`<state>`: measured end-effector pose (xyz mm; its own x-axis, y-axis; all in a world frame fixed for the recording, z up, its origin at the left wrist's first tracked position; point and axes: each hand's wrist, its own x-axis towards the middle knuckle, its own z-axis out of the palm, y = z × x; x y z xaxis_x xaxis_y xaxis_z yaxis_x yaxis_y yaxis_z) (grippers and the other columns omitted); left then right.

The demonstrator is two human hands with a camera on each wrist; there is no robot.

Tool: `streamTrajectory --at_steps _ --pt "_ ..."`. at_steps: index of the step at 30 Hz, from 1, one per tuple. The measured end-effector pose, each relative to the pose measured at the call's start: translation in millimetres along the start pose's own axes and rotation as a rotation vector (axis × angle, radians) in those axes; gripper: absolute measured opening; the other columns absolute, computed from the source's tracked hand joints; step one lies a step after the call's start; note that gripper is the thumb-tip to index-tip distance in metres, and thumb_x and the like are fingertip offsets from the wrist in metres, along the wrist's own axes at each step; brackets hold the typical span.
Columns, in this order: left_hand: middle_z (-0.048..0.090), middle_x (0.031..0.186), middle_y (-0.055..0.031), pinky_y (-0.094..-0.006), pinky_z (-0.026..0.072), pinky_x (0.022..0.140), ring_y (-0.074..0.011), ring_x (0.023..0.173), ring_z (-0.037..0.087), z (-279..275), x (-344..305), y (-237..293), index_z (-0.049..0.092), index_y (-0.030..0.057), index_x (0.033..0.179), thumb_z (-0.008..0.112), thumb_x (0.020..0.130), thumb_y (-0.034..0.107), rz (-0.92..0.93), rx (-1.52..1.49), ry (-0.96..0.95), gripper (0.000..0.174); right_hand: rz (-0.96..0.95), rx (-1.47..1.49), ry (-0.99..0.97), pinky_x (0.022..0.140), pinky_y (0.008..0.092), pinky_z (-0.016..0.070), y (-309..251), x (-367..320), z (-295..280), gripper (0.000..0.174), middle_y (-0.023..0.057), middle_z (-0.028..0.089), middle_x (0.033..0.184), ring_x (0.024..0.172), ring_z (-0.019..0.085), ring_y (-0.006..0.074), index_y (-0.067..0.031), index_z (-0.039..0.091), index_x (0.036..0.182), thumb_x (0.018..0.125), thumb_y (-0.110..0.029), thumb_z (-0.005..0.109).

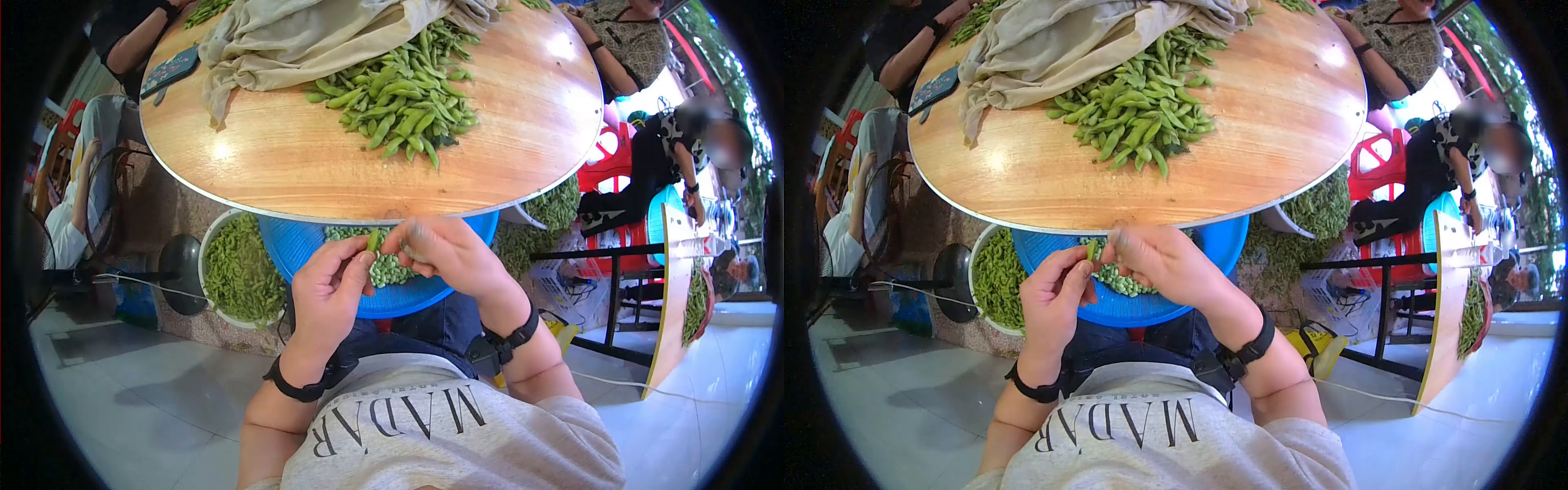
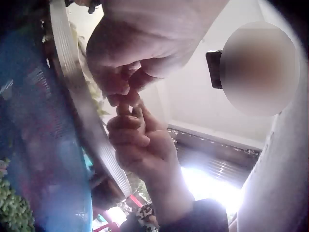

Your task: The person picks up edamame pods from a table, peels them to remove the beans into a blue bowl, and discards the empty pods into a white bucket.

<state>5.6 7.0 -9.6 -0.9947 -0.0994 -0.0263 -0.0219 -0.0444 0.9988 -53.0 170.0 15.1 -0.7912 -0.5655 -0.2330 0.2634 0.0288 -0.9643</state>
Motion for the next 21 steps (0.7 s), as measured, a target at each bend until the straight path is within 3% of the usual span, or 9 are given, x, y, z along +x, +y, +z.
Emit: streamTrajectory --at_steps 2,5,11,14,21 --pt "0.058 0.077 -0.0077 -0.021 0.0441 0.051 -0.0106 0.058 0.056 1 -3 6 0.059 -0.002 0.094 0.059 0.079 0.001 0.054 0.107 -0.01 0.015 0.043 -0.004 -0.001 0.046 0.0188 0.0324 8 1 3 0.033 -0.0006 0.047 0.061 0.052 0.039 0.0048 -0.0023 0.057 0.079 0.092 -0.029 0.042" --pt "0.057 0.075 -0.0066 -0.0198 0.0421 0.048 -0.0085 0.056 0.054 0 -4 0 0.06 -0.0031 0.095 0.059 0.077 -0.002 0.286 0.355 -0.028 0.017 0.036 -0.025 -0.01 0.044 0.0183 0.0303 13 2 10 0.037 -0.0015 0.046 0.058 0.049 0.038 0.0045 -0.0026 0.054 0.076 0.092 -0.032 0.04" --pt "0.058 0.07 -0.0091 -0.0222 0.0437 0.049 -0.0127 0.056 0.056 -4 -5 1 0.062 -0.0021 0.085 0.065 0.07 -0.004 0.457 0.483 0.035 0.015 0.034 0.006 -0.055 0.043 0.0183 0.0285 9 -2 14 0.039 -0.0011 0.046 0.059 0.048 0.036 0.0044 -0.0041 0.05 0.069 0.092 -0.034 0.04" --pt "0.059 0.069 -0.0105 -0.0232 0.0441 0.05 -0.0145 0.057 0.057 -5 -9 5 0.061 -0.0023 0.083 0.066 0.068 -0.005 0.422 0.56 0.05 0.016 0.04 -0.026 -0.04 0.042 0.0185 0.0284 6 -2 17 0.038 -0.0012 0.046 0.058 0.047 0.037 0.0043 -0.0042 0.05 0.069 0.092 -0.032 0.041" --pt "0.058 0.065 -0.0088 -0.0232 0.0426 0.048 -0.0137 0.054 0.055 -6 -11 -1 0.061 -0.0023 0.081 0.065 0.071 -0.003 0.381 0.435 0.062 0.011 0.008 -0.086 0.036 0.043 0.0205 0.0309 13 -2 26 0.033 -0.0014 0.046 0.056 0.049 0.038 0.0051 -0.0024 0.052 0.07 0.092 -0.026 0.044"
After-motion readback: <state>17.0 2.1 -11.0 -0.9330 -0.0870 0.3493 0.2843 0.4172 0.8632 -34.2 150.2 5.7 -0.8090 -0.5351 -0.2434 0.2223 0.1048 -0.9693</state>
